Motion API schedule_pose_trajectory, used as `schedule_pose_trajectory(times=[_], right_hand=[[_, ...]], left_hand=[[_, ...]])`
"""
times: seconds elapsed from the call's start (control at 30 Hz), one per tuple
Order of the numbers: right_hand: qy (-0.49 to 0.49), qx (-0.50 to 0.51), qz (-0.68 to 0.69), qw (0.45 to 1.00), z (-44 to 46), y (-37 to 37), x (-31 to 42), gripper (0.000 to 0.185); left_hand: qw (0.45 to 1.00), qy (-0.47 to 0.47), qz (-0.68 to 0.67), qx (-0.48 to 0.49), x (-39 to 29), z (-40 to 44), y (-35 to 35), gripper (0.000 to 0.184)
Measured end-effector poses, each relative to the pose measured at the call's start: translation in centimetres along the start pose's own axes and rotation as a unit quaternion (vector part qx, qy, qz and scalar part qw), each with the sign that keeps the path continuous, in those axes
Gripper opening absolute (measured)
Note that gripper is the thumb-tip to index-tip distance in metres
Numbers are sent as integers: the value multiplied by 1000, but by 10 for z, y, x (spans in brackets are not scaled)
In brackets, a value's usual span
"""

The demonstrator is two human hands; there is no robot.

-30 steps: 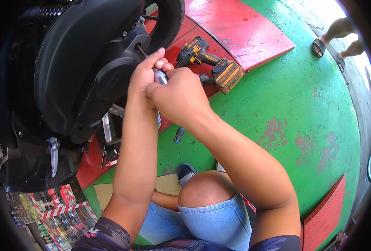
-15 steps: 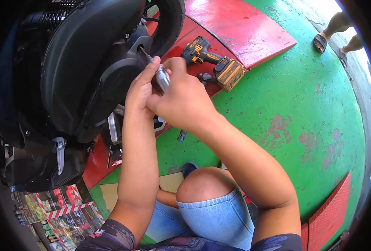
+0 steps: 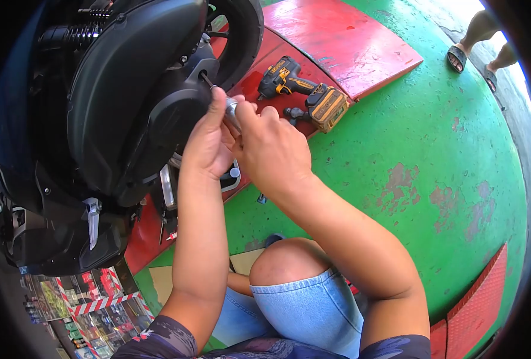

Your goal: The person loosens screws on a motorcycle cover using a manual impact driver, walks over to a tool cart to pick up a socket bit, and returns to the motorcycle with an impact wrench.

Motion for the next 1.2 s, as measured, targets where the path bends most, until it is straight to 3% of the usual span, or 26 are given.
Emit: schedule_pose_trajectory(times=[0.07, 0.13, 0.17, 0.2, 0.23, 0.27, 0.33, 0.37, 0.5, 0.57, 0.6, 0.63, 0.67, 0.73, 0.83, 0.87, 0.9, 0.93, 0.97, 1.07, 1.1, 1.13, 1.17, 1.2], right_hand=[[-15, 12, -15, 1000, -3, -5, -7, 45], [-61, -20, 119, 991, -3, 1, -17, 47], [-61, -22, 119, 991, -3, 1, -15, 47], [-233, 4, 327, 916, -11, -14, -34, 46], [-387, 31, 510, 768, -25, -34, -42, 47], [-385, 31, 512, 767, -25, -32, -42, 47], [-563, 178, 657, 468, -60, -64, -18, 61], [-542, 230, 677, 442, -61, -64, -5, 70], [-507, 250, 660, 494, -54, -63, -10, 57], [-412, 115, 428, 796, -30, -41, -43, 41], [-411, 114, 429, 796, -30, -40, -40, 41], [-240, 49, 268, 932, -14, -11, -30, 37], [-49, -20, 85, 995, -6, 13, -3, 36], [-39, -5, 67, 997, -11, 14, 1, 44], [-127, -56, 286, 948, -13, 16, -13, 58], [-124, -58, 288, 948, -8, 17, -14, 58], [-328, 45, 463, 822, -22, -16, -31, 61], [-502, 144, 592, 614, -49, -45, -24, 66], [-481, 228, 691, 490, -52, -48, -2, 74], [-527, 212, 648, 506, -58, -54, -3, 72], [-529, 169, 621, 554, -55, -52, -13, 60], [-529, 171, 621, 553, -57, -52, -10, 60], [-400, 102, 486, 771, -39, -28, -22, 49], [-235, 24, 308, 922, -21, 1, -17, 42]], left_hand=[[996, -17, 64, -60, 3, -2, 5, 34], [996, -7, 46, -71, 1, -3, 5, 31], [998, 6, 25, -53, 0, -3, 1, 30], [999, 18, 3, -34, 1, -2, -3, 28], [999, 21, 1, -37, 0, -1, -4, 31], [999, 19, 1, -37, 0, -1, -3, 31], [999, 29, 0, -34, 4, 0, -1, 33], [998, 44, 12, -34, 5, -3, 0, 28], [997, 60, -30, 36, 4, -7, -8, 30], [991, 96, -64, 70, 9, -16, -23, 27], [991, 95, -62, 71, 11, -16, -22, 27], [996, 62, -36, 45, 12, -11, -14, 29], [999, 28, -11, 19, 12, -7, -6, 32], [1000, 4, -8, -22, 10, -1, 3, 32], [999, 23, -11, -30, 6, -6, 2, 34], [999, 20, -11, -29, 3, -5, 3, 34], [999, 34, -22, -3, 2, -5, 3, 32], [998, 51, -32, 20, 4, -9, 0, 31], [997, 64, -46, 19, 6, -12, -4, 30], [993, 52, -73, 78, 3, -16, -13, 34], [992, 53, -83, 83, 6, -18, -14, 39], [992, 52, -83, 80, 5, -19, -16, 39], [989, 58, -88, 106, 4, -23, -22, 41], [985, 66, -94, 132, 5, -26, -27, 44]])
Point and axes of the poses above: each hand's wrist, its own z-axis towards the middle knuckle, its own y-axis out of the back of the hand, x = y × z, the point moved 10 cm from there along z, towards the middle knuckle, and after that the axes turned 12 degrees about -x, right-handed, at the moved point
